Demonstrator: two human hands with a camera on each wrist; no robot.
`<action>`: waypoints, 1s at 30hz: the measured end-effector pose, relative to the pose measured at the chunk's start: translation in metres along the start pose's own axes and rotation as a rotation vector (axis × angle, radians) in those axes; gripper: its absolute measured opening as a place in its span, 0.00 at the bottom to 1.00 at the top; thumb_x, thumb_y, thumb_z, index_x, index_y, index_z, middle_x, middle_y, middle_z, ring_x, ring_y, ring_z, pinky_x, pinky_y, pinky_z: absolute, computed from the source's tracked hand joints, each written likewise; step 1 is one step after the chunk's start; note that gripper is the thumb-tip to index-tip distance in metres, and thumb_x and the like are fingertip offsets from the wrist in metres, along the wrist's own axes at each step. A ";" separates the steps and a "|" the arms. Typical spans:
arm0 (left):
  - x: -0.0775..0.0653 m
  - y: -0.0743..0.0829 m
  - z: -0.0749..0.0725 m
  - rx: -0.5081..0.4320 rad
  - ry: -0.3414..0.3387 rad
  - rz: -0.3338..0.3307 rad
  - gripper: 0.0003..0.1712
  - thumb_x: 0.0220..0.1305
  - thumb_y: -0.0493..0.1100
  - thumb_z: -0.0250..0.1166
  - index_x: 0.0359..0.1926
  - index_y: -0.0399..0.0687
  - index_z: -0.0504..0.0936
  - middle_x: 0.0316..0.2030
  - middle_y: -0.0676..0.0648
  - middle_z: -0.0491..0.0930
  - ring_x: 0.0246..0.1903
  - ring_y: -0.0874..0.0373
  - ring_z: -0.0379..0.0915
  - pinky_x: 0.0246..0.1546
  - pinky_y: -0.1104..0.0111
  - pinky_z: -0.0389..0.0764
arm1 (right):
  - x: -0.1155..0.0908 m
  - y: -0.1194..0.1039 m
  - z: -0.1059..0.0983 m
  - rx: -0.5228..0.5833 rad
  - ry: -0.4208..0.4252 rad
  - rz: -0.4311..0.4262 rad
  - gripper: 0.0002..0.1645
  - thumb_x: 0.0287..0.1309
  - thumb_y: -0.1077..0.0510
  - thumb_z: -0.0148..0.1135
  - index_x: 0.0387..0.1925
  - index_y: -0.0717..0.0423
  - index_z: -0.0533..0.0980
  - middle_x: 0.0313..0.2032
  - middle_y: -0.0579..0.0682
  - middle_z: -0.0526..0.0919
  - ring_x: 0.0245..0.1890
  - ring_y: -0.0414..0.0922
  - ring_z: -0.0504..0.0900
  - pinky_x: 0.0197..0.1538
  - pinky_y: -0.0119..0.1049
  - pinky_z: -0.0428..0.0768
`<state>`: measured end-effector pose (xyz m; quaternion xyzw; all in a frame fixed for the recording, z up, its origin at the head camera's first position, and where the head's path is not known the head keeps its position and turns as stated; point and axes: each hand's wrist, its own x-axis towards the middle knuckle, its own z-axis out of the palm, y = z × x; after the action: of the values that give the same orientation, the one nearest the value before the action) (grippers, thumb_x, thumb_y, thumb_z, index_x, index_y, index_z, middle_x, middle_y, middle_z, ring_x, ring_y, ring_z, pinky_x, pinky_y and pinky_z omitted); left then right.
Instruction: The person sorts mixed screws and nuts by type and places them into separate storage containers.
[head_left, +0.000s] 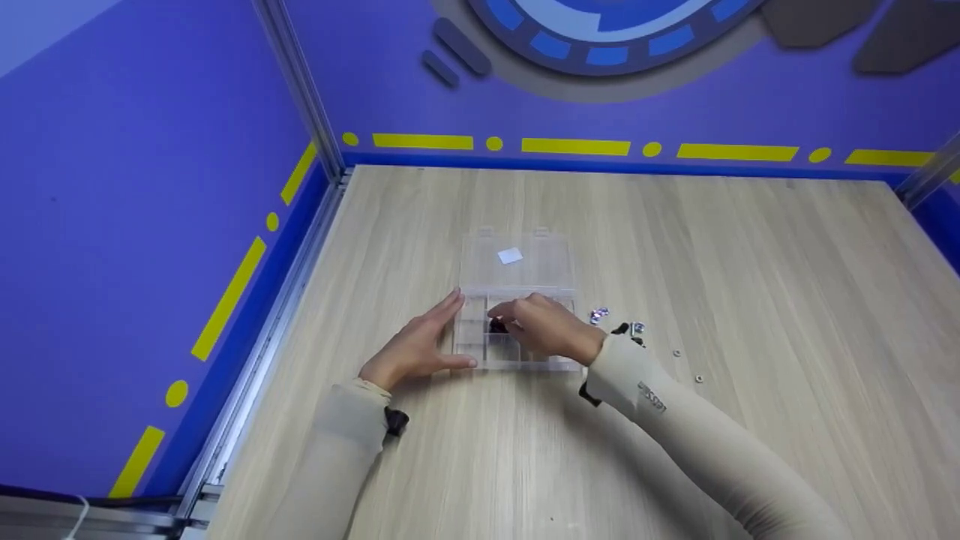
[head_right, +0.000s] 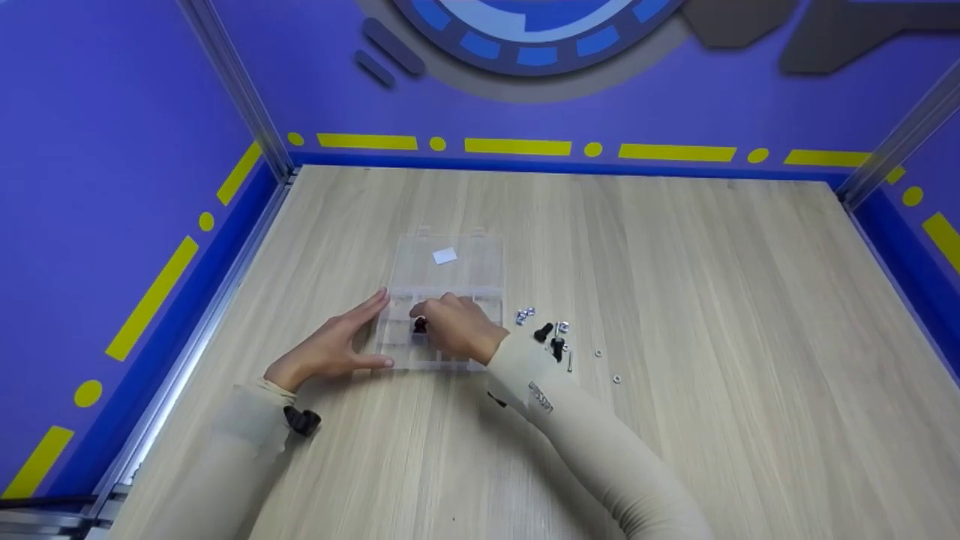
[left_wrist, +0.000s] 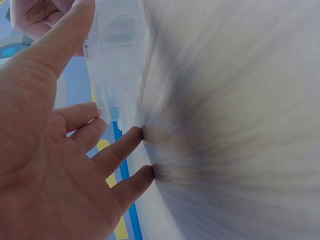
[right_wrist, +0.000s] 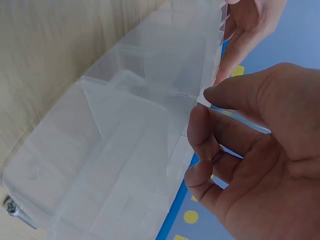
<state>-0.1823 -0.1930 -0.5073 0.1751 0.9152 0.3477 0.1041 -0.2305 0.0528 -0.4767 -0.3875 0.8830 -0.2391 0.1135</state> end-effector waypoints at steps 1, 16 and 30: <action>0.000 0.000 0.000 -0.001 0.000 0.000 0.62 0.55 0.57 0.80 0.81 0.44 0.53 0.81 0.47 0.46 0.78 0.48 0.47 0.78 0.55 0.54 | 0.000 0.000 0.000 0.003 0.001 -0.001 0.21 0.68 0.72 0.56 0.59 0.63 0.81 0.53 0.58 0.87 0.36 0.44 0.82 0.40 0.38 0.82; 0.002 -0.001 0.002 -0.006 -0.017 -0.002 0.62 0.56 0.57 0.79 0.81 0.45 0.52 0.82 0.48 0.45 0.79 0.49 0.45 0.78 0.55 0.54 | -0.008 0.010 -0.007 0.026 0.075 -0.106 0.17 0.69 0.71 0.57 0.55 0.65 0.83 0.50 0.58 0.88 0.51 0.51 0.87 0.53 0.46 0.86; 0.002 0.000 0.001 0.010 -0.021 -0.036 0.64 0.55 0.58 0.80 0.82 0.46 0.51 0.82 0.49 0.44 0.79 0.50 0.44 0.78 0.57 0.51 | -0.056 0.063 -0.042 0.035 0.276 -0.056 0.14 0.65 0.73 0.61 0.49 0.64 0.85 0.46 0.56 0.89 0.42 0.49 0.88 0.46 0.44 0.87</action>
<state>-0.1838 -0.1923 -0.5082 0.1625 0.9189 0.3393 0.1191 -0.2488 0.1452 -0.4724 -0.3735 0.8748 -0.3084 -0.0090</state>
